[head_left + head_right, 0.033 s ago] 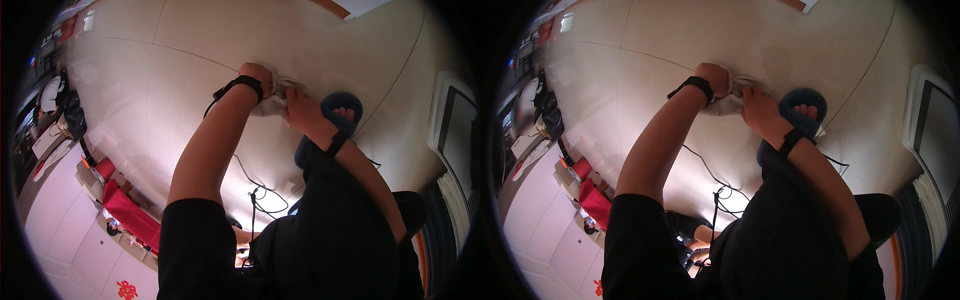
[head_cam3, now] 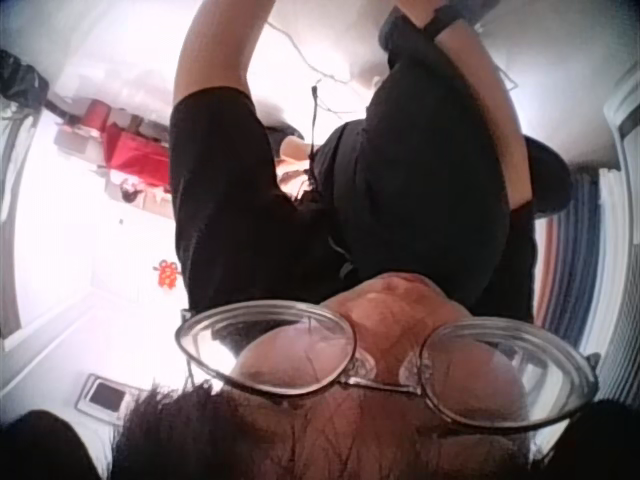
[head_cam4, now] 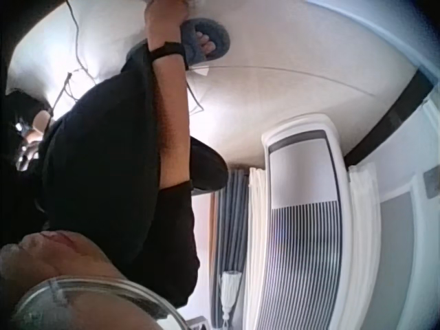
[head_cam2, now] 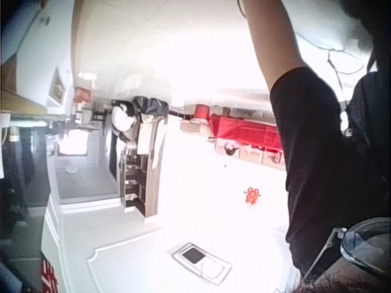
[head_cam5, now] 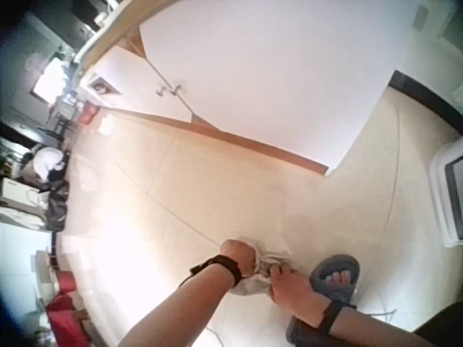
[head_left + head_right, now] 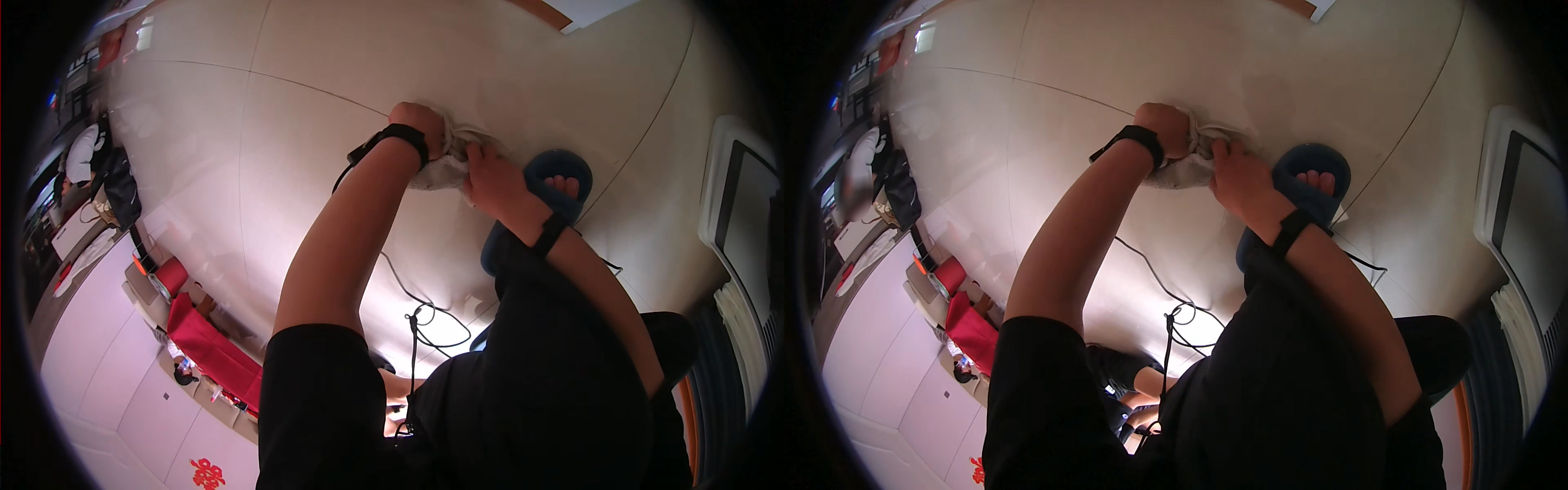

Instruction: Wiping the floor with a cloth.

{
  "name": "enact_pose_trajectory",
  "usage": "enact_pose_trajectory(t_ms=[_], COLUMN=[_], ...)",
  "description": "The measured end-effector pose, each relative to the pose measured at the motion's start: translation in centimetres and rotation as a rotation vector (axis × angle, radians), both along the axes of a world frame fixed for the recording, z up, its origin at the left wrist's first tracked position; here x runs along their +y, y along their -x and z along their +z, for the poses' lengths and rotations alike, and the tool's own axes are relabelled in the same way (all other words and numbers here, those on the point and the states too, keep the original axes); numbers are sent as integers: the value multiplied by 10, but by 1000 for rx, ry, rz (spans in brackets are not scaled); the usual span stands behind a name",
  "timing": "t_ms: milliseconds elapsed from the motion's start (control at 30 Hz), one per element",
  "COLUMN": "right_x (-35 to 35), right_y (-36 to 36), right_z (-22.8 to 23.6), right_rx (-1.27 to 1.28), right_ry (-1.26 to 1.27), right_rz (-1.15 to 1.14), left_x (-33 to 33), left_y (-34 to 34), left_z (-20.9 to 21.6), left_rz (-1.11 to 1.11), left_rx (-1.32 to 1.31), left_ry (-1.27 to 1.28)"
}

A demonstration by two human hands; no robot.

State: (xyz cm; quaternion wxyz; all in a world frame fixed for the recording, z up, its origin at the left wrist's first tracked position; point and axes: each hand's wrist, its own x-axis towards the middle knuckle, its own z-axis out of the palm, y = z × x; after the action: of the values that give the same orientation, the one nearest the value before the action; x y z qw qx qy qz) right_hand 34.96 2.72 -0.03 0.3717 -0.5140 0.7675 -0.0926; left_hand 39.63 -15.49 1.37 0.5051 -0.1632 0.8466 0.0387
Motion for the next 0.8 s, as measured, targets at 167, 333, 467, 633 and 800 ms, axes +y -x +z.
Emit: enact_pose_trajectory(t_ms=[167,333,467,633,800], right_x=[-5,-6,-7,-7,-13], right_y=[3,2,-1,2,8], right_z=[1,1,-1,-2,-1], right_rx=[11,31,22,17,11], right_ry=[7,-22,-6,-23,-23], right_rz=[-4,5,7,3,-42], left_x=[0,0,-11,-4,16], left_y=[-1,-1,-16,-22,-30], left_z=[5,1,-22,-24,-17], left_rz=[153,515,807,1171,1656], left_rx=[76,80,81,180,375], left_ry=[3,-30,-182,-421,-692])
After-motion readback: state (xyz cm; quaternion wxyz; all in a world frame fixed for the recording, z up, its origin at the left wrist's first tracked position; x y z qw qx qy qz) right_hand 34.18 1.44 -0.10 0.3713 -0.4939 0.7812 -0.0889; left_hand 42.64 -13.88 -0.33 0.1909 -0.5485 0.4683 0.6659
